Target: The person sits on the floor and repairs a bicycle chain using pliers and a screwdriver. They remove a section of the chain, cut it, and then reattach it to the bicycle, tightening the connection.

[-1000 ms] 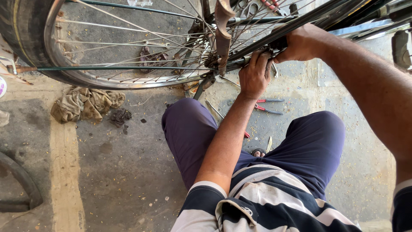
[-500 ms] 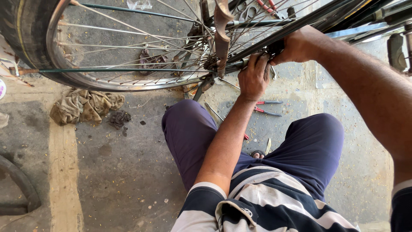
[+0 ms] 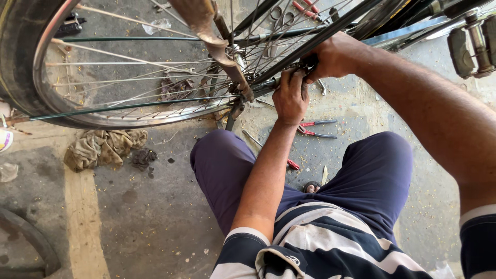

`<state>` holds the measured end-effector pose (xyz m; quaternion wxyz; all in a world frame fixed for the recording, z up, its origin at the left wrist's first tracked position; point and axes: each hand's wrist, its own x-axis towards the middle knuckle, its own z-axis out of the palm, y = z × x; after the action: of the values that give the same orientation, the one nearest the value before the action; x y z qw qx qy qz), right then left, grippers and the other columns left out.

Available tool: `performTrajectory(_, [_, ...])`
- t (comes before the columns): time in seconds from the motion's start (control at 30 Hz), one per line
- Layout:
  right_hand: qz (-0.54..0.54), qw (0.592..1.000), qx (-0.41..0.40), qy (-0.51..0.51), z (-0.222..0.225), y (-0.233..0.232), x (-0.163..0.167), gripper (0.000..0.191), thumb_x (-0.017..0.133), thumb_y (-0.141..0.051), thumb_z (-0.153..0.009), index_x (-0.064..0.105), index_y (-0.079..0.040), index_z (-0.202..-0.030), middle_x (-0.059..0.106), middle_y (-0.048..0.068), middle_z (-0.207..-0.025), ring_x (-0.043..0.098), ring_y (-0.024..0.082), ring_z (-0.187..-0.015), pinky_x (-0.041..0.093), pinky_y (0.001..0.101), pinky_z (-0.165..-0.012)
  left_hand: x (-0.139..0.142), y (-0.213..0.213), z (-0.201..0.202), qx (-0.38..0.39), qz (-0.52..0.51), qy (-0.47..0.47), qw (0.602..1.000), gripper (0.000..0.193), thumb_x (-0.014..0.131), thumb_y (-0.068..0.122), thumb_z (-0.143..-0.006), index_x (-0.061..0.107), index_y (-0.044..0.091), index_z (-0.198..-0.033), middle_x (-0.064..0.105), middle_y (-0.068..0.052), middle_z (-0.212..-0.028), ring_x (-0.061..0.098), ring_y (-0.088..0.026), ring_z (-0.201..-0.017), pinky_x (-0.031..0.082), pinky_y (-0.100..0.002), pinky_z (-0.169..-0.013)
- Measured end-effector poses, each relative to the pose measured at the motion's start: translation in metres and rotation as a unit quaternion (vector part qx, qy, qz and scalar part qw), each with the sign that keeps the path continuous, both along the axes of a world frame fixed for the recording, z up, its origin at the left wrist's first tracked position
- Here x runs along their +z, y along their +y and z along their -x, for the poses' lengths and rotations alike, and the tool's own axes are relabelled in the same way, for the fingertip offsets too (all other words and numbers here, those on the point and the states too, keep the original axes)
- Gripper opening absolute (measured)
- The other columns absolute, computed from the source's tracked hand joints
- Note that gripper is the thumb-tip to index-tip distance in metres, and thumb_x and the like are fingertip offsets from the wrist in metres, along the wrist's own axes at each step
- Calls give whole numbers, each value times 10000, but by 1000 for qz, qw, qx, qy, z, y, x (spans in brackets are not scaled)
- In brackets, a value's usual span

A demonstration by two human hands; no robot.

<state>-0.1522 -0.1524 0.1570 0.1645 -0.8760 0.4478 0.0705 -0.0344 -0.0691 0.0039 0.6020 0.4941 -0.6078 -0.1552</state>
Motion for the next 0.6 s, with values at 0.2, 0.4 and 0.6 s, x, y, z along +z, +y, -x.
performTrajectory(0.2, [-19, 999, 6, 41, -3, -2, 0, 586, 942, -316, -660, 745, -89, -1163, 780, 120, -1044, 738, 293, -987, 582, 414, -858, 8, 1, -2, -9, -6, 10, 1000, 228, 734, 133, -938, 640, 103, -1143, 629, -75, -1115, 735, -274, -905, 634, -365, -754])
performTrajectory(0.4, [4, 998, 26, 60, -16, 4, 9, 673, 948, -315, -626, 715, -96, -1218, 773, 124, -1073, 730, 305, -990, 571, 429, -850, 6, 2, -3, -13, -21, 3, 1000, 268, 757, 105, -887, 645, 106, -1130, 635, -77, -1111, 735, -281, -880, 629, -369, -737])
performTrajectory(0.6, [-45, 995, -24, 82, -20, 3, 9, 714, 949, -356, -649, 695, -108, -1268, 766, 119, -1130, 729, 281, -1055, 574, 414, -911, 2, 1, -1, -12, -21, -12, 1000, 293, 760, 94, -874, 628, 108, -1136, 645, -73, -1125, 739, -266, -888, 637, -361, -751])
